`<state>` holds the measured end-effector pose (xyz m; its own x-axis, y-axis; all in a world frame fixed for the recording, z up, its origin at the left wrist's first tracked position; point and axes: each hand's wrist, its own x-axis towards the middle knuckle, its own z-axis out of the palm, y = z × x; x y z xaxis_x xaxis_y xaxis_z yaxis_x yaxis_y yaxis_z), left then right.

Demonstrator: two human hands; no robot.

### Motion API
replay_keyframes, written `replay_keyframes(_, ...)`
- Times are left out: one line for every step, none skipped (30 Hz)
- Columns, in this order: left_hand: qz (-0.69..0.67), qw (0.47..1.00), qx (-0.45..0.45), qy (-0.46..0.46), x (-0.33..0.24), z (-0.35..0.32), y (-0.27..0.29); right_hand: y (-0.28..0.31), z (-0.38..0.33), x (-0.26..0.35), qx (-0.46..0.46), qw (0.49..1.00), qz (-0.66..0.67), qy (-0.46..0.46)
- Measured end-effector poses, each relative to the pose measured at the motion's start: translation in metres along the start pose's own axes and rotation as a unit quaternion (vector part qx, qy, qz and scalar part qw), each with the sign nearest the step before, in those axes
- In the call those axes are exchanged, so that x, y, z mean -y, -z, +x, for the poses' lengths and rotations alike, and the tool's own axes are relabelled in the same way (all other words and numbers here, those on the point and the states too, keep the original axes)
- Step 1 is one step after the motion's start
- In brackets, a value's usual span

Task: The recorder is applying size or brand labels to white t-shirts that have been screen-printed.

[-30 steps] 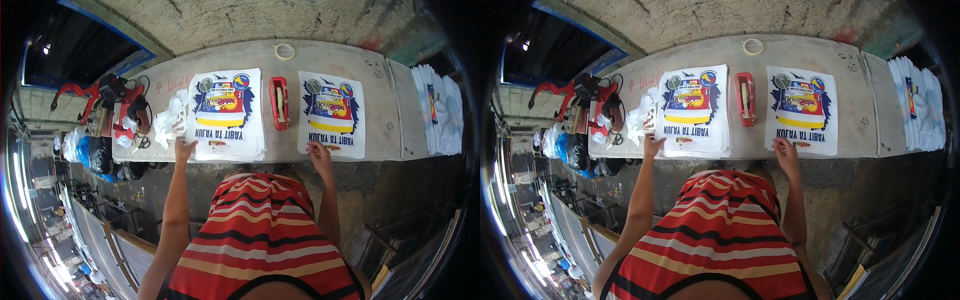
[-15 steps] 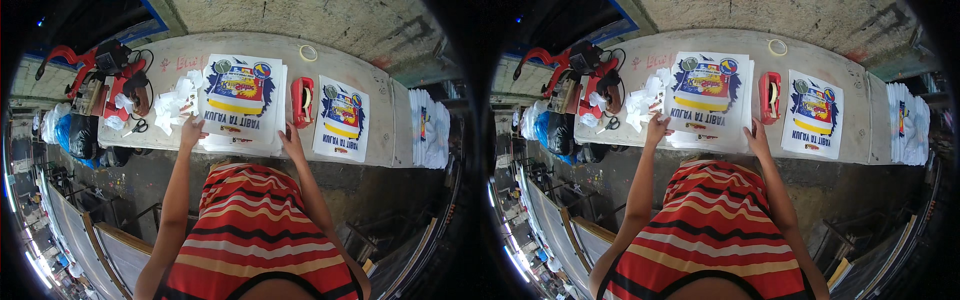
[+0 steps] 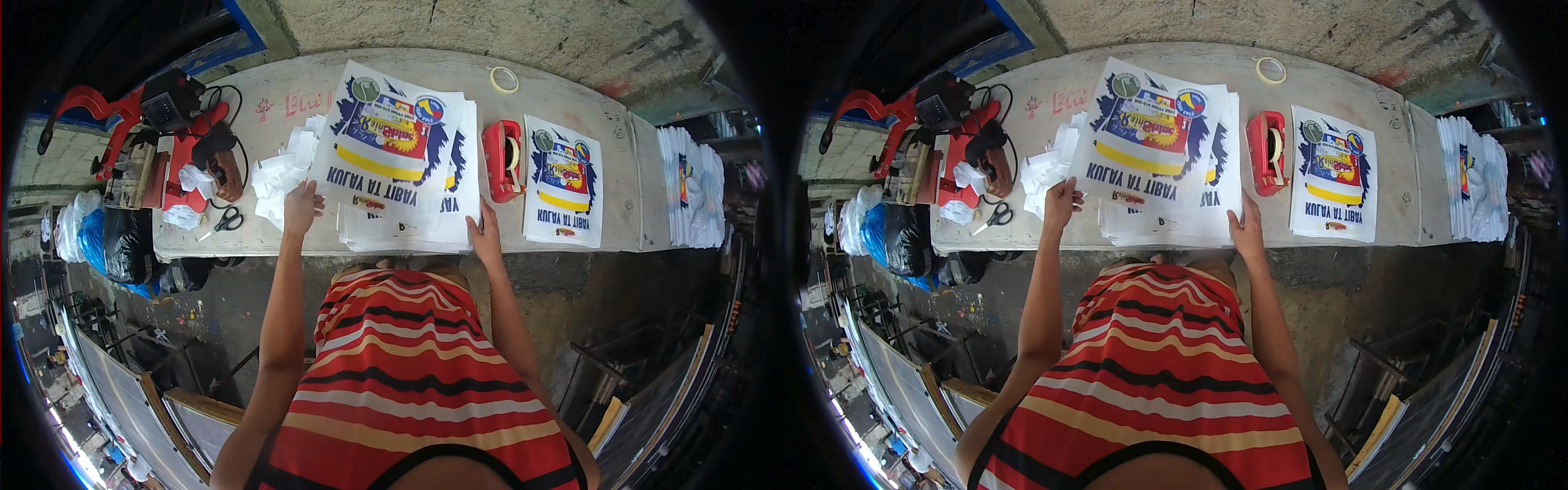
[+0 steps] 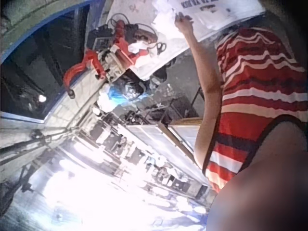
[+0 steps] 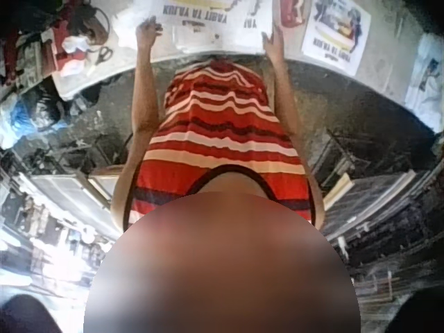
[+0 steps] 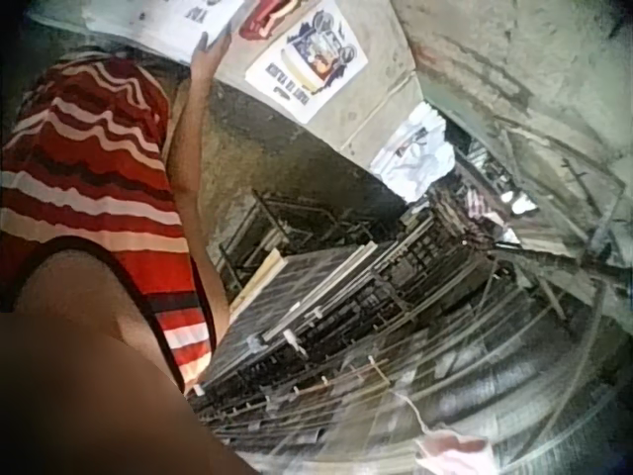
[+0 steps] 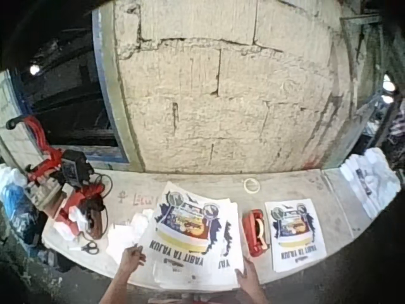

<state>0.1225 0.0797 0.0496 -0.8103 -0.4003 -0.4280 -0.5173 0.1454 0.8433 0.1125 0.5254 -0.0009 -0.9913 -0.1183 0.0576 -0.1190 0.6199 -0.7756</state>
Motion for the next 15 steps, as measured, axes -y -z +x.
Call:
replay_keyframes(-0.057, 0.998, 0.018, 0.014, 0.002, 0.004, 0.000, -0.003, -0.002, 0.004, 0.001, 1.000, -0.015, 0.015)
replay_keyframes(-0.114, 0.992, 0.036, 0.029, 0.005, 0.008, 0.000, -0.004, -0.004, 0.007, 0.003, 1.000, -0.015, 0.013)
replay_keyframes(-0.113, 0.992, 0.036, 0.032, 0.007, 0.012, -0.003, -0.004, -0.005, 0.010, 0.007, 0.999, -0.032, 0.022)
replay_keyframes(-0.123, 0.990, 0.070, 0.020, 0.011, 0.013, -0.008, -0.004, -0.008, 0.014, 0.012, 0.998, -0.049, 0.031)
replay_keyframes(-0.133, 0.986, 0.105, 0.007, 0.012, 0.012, -0.016, -0.004, -0.010, 0.015, 0.014, 0.998, -0.050, 0.028)
replay_keyframes(-0.105, 0.988, 0.112, -0.018, 0.015, 0.007, -0.024, -0.004, -0.011, 0.015, 0.022, 0.999, -0.042, 0.013)
replay_keyframes(-0.105, 0.988, 0.114, -0.017, 0.015, 0.003, -0.031, -0.004, -0.011, 0.014, 0.027, 0.999, -0.033, -0.002)
replay_keyframes(-0.080, 0.988, 0.130, 0.002, 0.016, -0.001, -0.037, -0.005, -0.012, 0.013, 0.027, 0.999, -0.034, -0.005)
replay_keyframes(-0.055, 0.988, 0.145, 0.021, 0.016, -0.006, -0.041, -0.007, -0.012, 0.012, 0.022, 0.999, -0.030, -0.014)
replay_keyframes(-0.029, 0.990, 0.137, 0.017, 0.017, -0.012, -0.046, -0.008, -0.013, 0.012, 0.017, 0.999, -0.027, -0.023)
replay_keyframes(-0.028, 0.990, 0.139, 0.017, 0.016, -0.014, -0.047, -0.008, -0.013, 0.012, 0.016, 0.999, -0.027, -0.025)
replay_keyframes(-0.016, 0.989, 0.145, 0.013, 0.016, -0.015, -0.047, -0.007, -0.012, 0.012, 0.018, 0.999, -0.023, -0.028)
replay_keyframes(-0.003, 0.989, 0.150, 0.009, 0.016, -0.017, -0.046, -0.008, -0.012, 0.012, 0.021, 0.999, -0.017, -0.029)
replay_keyframes(-0.002, 0.989, 0.149, 0.009, 0.017, -0.018, -0.045, -0.010, -0.013, 0.014, 0.021, 0.999, -0.016, -0.029)
replay_keyframes(0.003, 0.990, 0.144, 0.011, 0.018, -0.019, -0.042, -0.012, -0.014, 0.015, -0.003, 0.999, 0.035, -0.036)
